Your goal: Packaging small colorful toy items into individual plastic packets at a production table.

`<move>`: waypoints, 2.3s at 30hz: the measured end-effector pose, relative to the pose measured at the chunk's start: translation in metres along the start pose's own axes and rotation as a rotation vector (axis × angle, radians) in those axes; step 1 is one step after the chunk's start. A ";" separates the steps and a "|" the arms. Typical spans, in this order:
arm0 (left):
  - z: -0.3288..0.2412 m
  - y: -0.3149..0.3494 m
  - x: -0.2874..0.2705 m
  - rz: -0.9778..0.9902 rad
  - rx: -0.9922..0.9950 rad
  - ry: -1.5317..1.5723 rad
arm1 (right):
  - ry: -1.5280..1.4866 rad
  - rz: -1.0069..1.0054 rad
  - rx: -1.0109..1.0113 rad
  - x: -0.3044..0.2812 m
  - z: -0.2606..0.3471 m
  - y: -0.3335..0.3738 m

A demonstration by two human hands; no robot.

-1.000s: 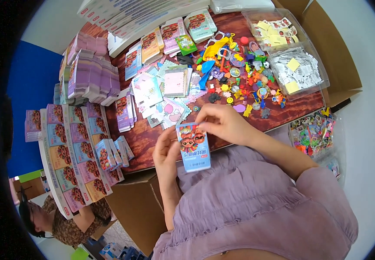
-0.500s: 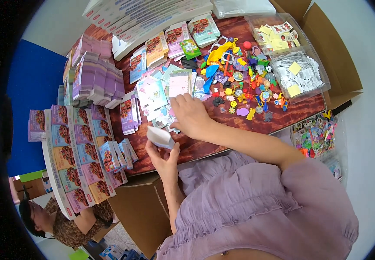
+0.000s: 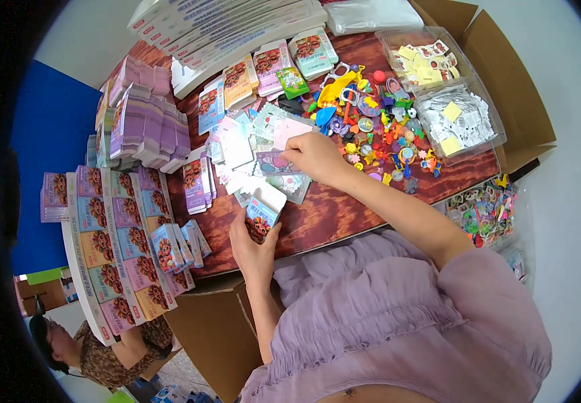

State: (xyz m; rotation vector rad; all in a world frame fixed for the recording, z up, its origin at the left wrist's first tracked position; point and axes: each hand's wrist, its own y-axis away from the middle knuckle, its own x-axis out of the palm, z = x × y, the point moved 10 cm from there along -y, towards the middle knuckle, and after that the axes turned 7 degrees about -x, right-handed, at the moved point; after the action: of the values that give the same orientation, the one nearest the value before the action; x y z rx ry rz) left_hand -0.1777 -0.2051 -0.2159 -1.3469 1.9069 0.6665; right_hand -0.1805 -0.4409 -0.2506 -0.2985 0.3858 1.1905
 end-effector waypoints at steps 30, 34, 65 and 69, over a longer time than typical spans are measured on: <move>-0.028 0.001 0.035 0.229 -0.090 0.492 | 0.258 -0.168 -0.518 -0.032 0.096 0.080; -0.040 0.005 0.038 0.211 0.109 0.335 | 0.068 -0.055 -0.561 -0.020 0.081 0.075; -0.026 0.007 0.028 0.215 -0.014 0.430 | -0.888 0.000 0.026 -0.155 -0.051 -0.008; -0.025 0.007 0.029 0.210 0.011 0.395 | -0.789 -0.070 0.110 -0.142 -0.065 -0.006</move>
State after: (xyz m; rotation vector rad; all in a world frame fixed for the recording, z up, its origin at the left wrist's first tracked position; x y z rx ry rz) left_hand -0.1969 -0.2378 -0.2229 -1.3579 2.3881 0.5142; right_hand -0.2290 -0.5895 -0.2457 0.2584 -0.2468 1.1192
